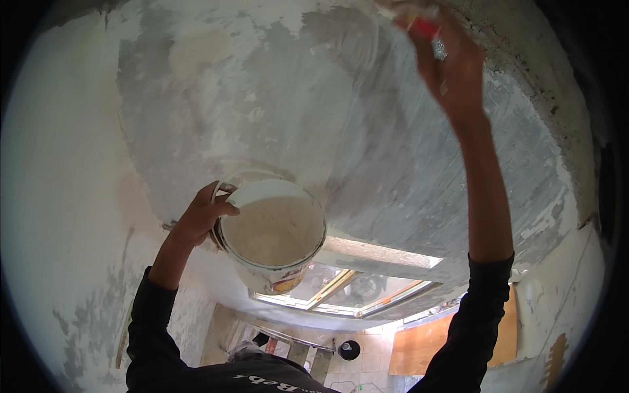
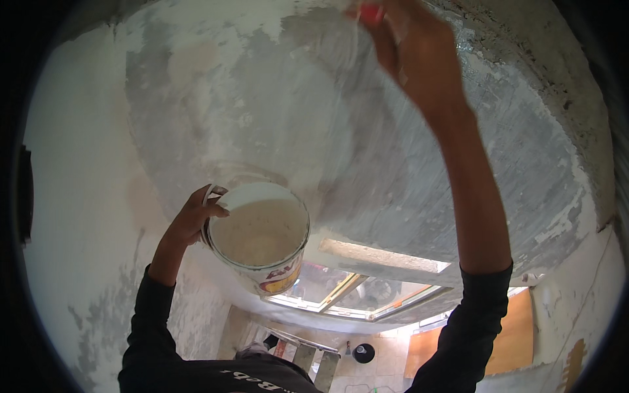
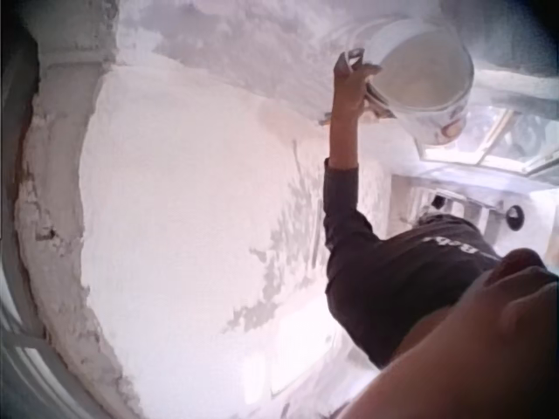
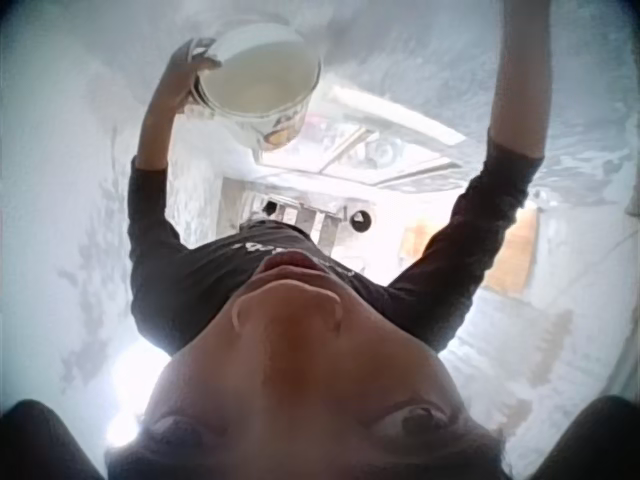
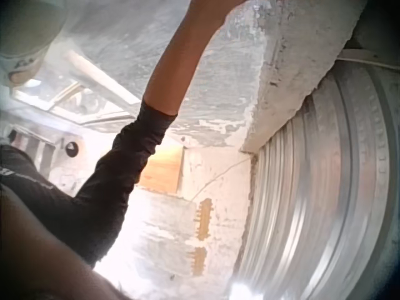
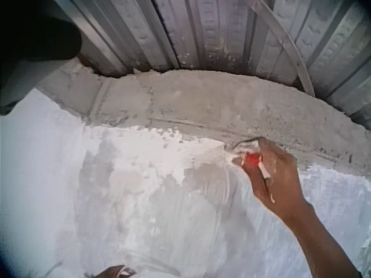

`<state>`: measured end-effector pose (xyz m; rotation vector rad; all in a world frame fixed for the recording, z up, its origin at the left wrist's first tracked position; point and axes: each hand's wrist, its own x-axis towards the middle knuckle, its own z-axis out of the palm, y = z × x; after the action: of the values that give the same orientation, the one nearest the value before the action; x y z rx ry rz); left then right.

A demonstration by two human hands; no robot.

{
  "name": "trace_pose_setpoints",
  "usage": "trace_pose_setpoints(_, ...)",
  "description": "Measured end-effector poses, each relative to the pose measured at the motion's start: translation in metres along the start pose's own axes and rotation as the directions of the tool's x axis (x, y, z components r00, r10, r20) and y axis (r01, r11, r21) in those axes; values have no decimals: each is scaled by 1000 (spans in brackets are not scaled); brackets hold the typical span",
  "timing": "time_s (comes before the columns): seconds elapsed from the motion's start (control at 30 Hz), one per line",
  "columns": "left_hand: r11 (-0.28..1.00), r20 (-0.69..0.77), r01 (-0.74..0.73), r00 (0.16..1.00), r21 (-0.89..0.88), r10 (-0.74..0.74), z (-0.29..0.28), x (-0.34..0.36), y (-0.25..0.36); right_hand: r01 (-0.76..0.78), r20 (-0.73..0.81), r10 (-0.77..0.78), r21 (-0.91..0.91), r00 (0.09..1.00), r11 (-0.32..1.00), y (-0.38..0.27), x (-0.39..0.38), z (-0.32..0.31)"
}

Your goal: The person paints a ceiling using a brush and white paint from a bucket, standing on a ladder and dipping the brush to apply thin layers.

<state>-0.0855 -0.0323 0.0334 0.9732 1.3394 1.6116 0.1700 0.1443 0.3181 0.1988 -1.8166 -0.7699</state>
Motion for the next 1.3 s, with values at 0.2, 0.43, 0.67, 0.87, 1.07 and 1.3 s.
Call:
trace_pose_setpoints(0.2, 999, 82, 51, 995, -19, -49, 2, 7, -3, 71, 203, -73, 18, 976, 997, -49, -84, 13)
trace_pose_setpoints(0.43, 995, 171, 64, 984, -81, -49, 9, 3, 19, -128, 224, 67, 272, 972, 954, -99, -83, -7)
trace_pose_setpoints(0.67, 995, 225, 61, 971, 82, -78, 15, -4, 44, -223, 51, 218, 163, 975, 961, -56, -14, -19)
trace_pose_setpoints(0.87, 987, 232, 14, 971, 161, -52, 9, -4, 48, -59, -184, 139, 384, 973, 921, -16, 13, -11)
trace_pose_setpoints(1.07, 997, 288, 34, 956, 75, -55, 6, -6, 48, -28, 17, 25, 161, 1000, 987, -60, -25, 5)
trace_pose_setpoints(1.3, 997, 257, 72, 964, -30, -62, 8, -1, 46, 93, 247, -131, 161, 960, 983, -112, -89, -3)
